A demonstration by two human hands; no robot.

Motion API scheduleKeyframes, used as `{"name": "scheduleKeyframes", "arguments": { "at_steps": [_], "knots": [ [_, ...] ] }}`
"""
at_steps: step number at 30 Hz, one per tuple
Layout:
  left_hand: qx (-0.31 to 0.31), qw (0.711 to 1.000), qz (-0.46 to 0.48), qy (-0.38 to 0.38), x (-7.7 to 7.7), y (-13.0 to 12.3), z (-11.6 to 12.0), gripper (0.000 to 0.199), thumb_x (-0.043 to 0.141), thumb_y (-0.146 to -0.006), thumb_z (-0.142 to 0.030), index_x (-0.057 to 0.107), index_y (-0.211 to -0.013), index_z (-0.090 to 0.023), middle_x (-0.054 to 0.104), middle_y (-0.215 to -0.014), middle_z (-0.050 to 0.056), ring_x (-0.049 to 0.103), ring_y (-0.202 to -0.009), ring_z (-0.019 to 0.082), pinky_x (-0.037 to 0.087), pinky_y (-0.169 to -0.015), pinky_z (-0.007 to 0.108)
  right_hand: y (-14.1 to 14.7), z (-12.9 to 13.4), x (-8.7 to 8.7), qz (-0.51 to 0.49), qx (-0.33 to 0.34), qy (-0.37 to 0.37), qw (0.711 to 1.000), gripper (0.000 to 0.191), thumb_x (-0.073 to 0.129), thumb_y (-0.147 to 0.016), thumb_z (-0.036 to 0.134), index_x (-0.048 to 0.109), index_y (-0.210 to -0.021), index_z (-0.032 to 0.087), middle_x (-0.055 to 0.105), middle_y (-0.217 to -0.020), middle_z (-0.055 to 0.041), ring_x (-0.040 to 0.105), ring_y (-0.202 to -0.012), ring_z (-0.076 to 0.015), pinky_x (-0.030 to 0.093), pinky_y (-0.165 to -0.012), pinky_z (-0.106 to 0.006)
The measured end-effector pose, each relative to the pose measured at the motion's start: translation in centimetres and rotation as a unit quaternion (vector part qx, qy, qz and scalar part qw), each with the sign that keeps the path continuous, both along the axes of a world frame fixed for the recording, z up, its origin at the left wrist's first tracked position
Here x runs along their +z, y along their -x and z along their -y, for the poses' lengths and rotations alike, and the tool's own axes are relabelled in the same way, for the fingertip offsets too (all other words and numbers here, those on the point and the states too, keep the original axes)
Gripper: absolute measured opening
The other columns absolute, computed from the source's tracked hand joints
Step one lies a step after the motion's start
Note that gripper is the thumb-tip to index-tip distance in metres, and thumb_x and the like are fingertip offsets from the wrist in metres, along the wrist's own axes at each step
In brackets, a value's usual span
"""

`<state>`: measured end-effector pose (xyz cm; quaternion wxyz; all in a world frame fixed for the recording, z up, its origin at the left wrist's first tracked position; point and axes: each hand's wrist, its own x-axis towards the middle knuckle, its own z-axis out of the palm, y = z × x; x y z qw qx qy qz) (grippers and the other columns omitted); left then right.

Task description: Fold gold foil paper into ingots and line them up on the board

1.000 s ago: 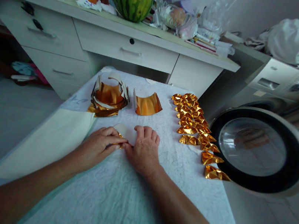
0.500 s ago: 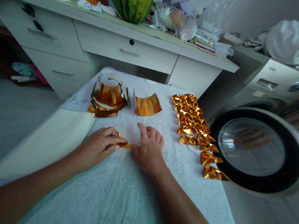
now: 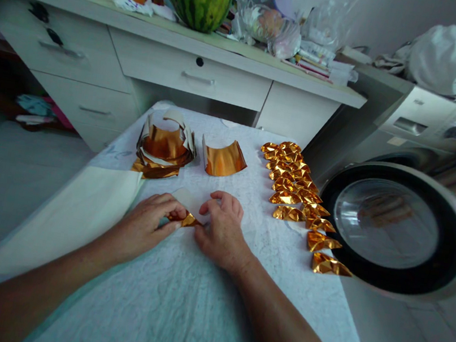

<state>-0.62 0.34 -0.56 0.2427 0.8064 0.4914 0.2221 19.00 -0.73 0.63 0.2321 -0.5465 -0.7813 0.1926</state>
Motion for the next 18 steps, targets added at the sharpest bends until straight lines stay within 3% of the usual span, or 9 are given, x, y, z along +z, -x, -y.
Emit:
{"name": "scheduleKeyframes", "arguments": {
  "at_steps": [13,18],
  "knots": [
    [-0.027,0.999,0.016,0.023,0.40,0.11,-0.11,0.011,0.063,-0.080,-0.013,0.068,-0.077,-0.022,0.063,-0.088,0.000,0.057,-0.090,0.019,0.043,-0.083,0.035,0.13,-0.10,0.03,-0.011,0.039,0.010,0.999,0.015,0.068,-0.074,0.012,0.063,-0.086,0.020,0.052,-0.123,-0.0066,0.043,-0.118,-0.0239,0.034,-0.100,-0.042],
    [-0.020,0.999,0.014,0.026,0.53,0.05,-0.01,0.008,0.063,-0.082,-0.021,0.071,-0.081,-0.024,0.064,-0.089,0.001,0.057,-0.091,0.019,0.043,-0.083,0.035,-0.07,-0.12,0.08,0.000,0.043,0.014,0.999,0.008,0.068,-0.076,0.013,0.065,-0.079,0.020,0.054,-0.122,-0.0056,0.043,-0.118,-0.0240,0.033,-0.100,-0.043]
  ]
}}
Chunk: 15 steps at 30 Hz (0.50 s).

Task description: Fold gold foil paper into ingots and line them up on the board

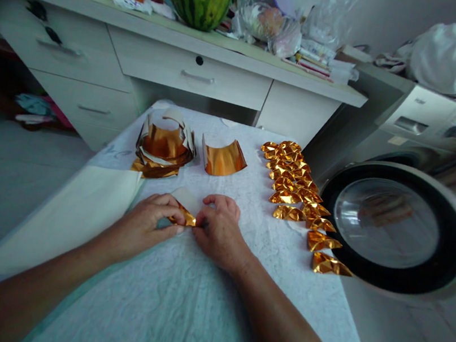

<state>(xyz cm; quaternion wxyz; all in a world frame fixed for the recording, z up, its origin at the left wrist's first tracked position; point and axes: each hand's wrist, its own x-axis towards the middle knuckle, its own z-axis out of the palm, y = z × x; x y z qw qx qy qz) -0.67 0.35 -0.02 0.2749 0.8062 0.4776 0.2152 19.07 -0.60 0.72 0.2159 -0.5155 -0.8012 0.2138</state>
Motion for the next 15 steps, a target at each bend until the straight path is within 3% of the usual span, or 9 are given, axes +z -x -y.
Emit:
{"name": "scheduleKeyframes", "arguments": {
  "at_steps": [15],
  "knots": [
    [0.027,0.999,-0.030,-0.022,-0.21,-0.56,0.01,0.013,0.058,-0.085,-0.023,0.066,-0.076,-0.021,0.062,-0.085,0.001,0.056,-0.088,0.020,0.042,-0.081,0.035,-0.15,-0.35,0.29,0.023,-0.007,0.012,1.000,0.008,0.064,-0.082,0.015,0.068,-0.077,0.020,0.057,-0.120,-0.0053,0.046,-0.115,-0.0238,0.034,-0.099,-0.044]
  ]
}}
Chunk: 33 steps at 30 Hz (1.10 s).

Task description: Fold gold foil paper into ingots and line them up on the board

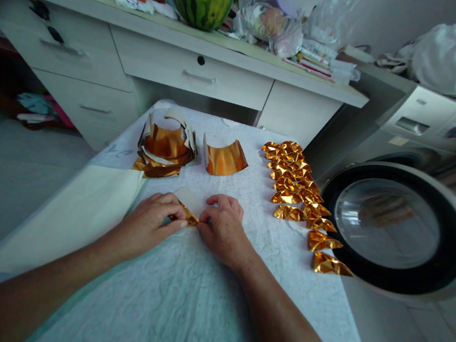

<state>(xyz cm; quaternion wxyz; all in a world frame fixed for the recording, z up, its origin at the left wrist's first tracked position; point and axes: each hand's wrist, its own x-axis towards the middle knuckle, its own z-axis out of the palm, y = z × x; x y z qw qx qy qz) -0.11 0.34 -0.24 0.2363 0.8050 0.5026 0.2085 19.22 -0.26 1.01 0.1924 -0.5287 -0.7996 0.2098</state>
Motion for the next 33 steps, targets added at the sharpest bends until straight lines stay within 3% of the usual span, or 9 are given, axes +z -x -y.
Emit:
{"name": "scheduleKeyframes", "arguments": {
  "at_steps": [6,19,24,33],
  "knots": [
    [0.013,1.000,-0.009,-0.019,-0.4,-0.3,0.0,0.013,0.058,-0.085,-0.023,0.063,-0.074,-0.021,0.061,-0.086,0.001,0.055,-0.088,0.020,0.042,-0.081,0.034,0.2,-0.1,-0.4,-0.005,-0.020,-0.003,1.000,0.011,0.063,-0.086,0.022,0.068,-0.077,0.020,0.058,-0.118,-0.0056,0.047,-0.113,-0.0231,0.035,-0.098,-0.043],
    [0.034,0.999,-0.021,-0.030,-0.5,-0.4,0.0,0.012,0.058,-0.081,-0.018,0.056,-0.069,-0.020,0.057,-0.083,0.002,0.054,-0.084,0.020,0.042,-0.078,0.034,1.0,-0.2,-1.0,-0.012,-0.066,-0.015,0.998,0.012,0.068,-0.081,0.019,0.066,-0.068,0.020,0.060,-0.114,-0.0043,0.048,-0.109,-0.0231,0.035,-0.096,-0.043],
    [0.031,0.999,-0.016,-0.020,-0.6,-0.3,-0.1,0.002,0.059,-0.081,-0.020,0.059,-0.082,-0.022,0.058,-0.086,0.001,0.054,-0.085,0.021,0.042,-0.077,0.034,1.1,-0.2,-1.1,-0.010,-0.070,-0.020,0.997,0.011,0.069,-0.079,0.020,0.065,-0.069,0.020,0.060,-0.113,-0.0044,0.049,-0.107,-0.0231,0.036,-0.095,-0.042],
    [-0.004,1.000,-0.005,0.000,-0.4,-0.1,0.0,0.024,0.055,-0.085,-0.016,0.070,-0.099,-0.029,0.062,-0.098,0.002,0.055,-0.096,0.022,0.041,-0.086,0.036,1.1,-0.1,-1.0,0.005,-0.067,-0.022,0.997,0.007,0.068,-0.079,0.019,0.064,-0.073,0.019,0.058,-0.112,-0.0050,0.048,-0.105,-0.0226,0.035,-0.093,-0.040]
  ]
}}
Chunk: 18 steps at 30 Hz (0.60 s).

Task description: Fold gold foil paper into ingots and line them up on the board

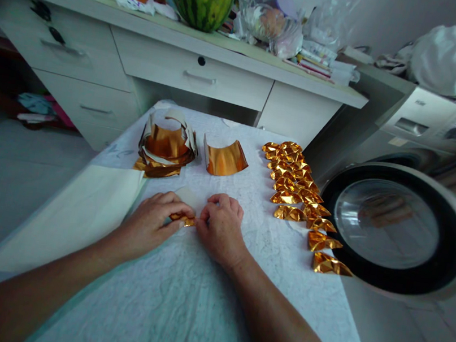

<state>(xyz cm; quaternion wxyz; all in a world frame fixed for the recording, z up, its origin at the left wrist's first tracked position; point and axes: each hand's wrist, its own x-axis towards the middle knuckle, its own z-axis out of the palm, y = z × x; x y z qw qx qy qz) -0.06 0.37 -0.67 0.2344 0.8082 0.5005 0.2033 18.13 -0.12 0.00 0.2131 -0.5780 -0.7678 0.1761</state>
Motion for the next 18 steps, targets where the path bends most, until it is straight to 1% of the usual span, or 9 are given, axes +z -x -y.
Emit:
{"name": "scheduleKeyframes", "arguments": {
  "at_steps": [3,7,10,12,15,18],
  "knots": [
    [0.004,1.000,-0.002,-0.001,0.07,-0.09,-0.07,0.021,0.056,-0.086,-0.018,0.070,-0.097,-0.028,0.063,-0.096,0.002,0.055,-0.095,0.022,0.041,-0.086,0.036,0.08,-0.02,-0.20,0.007,-0.001,-0.001,1.000,0.009,0.068,-0.080,0.022,0.064,-0.073,0.019,0.057,-0.112,-0.0048,0.047,-0.106,-0.0228,0.035,-0.093,-0.041],
    [0.009,1.000,-0.013,-0.004,0.12,-0.26,-0.07,0.019,0.054,-0.088,-0.020,0.070,-0.095,-0.028,0.062,-0.095,0.002,0.055,-0.094,0.022,0.040,-0.084,0.036,0.47,0.09,-0.53,0.036,-0.013,-0.018,0.999,0.017,0.067,-0.082,0.032,0.061,-0.073,0.020,0.056,-0.112,-0.0057,0.046,-0.105,-0.0248,0.035,-0.092,-0.042],
    [0.009,1.000,-0.013,-0.004,0.04,-0.26,-0.02,0.018,0.054,-0.089,-0.022,0.070,-0.095,-0.027,0.062,-0.095,0.002,0.054,-0.094,0.022,0.041,-0.084,0.037,0.77,0.25,-0.68,0.065,-0.034,-0.041,0.996,0.021,0.068,-0.080,0.038,0.058,-0.082,0.020,0.055,-0.108,-0.0073,0.046,-0.101,-0.0256,0.036,-0.089,-0.042],
    [0.006,1.000,-0.010,-0.004,-0.03,-0.18,0.01,0.018,0.054,-0.089,-0.021,0.070,-0.097,-0.027,0.062,-0.096,0.002,0.054,-0.095,0.022,0.041,-0.085,0.037,0.88,0.35,-0.71,0.081,-0.047,-0.052,0.994,0.028,0.068,-0.079,0.042,0.057,-0.090,0.019,0.055,-0.106,-0.0084,0.046,-0.098,-0.0260,0.037,-0.088,-0.042],
    [0.000,1.000,-0.009,-0.006,-0.06,-0.03,0.04,0.018,0.056,-0.087,-0.022,0.069,-0.099,-0.027,0.062,-0.098,0.002,0.054,-0.095,0.022,0.041,-0.085,0.037,0.96,0.43,-0.63,0.096,-0.052,-0.053,0.993,0.036,0.065,-0.080,0.047,0.055,-0.098,0.018,0.054,-0.106,-0.0097,0.046,-0.097,-0.0272,0.037,-0.088,-0.043],
    [-0.004,1.000,-0.008,-0.005,-0.02,0.06,0.02,0.018,0.057,-0.086,-0.022,0.068,-0.100,-0.027,0.062,-0.099,0.002,0.054,-0.095,0.023,0.041,-0.085,0.037,1.00,0.45,-0.46,0.099,-0.049,-0.045,0.993,0.036,0.062,-0.082,0.045,0.054,-0.104,0.017,0.054,-0.107,-0.0104,0.046,-0.099,-0.0281,0.037,-0.089,-0.044]
  ]
}}
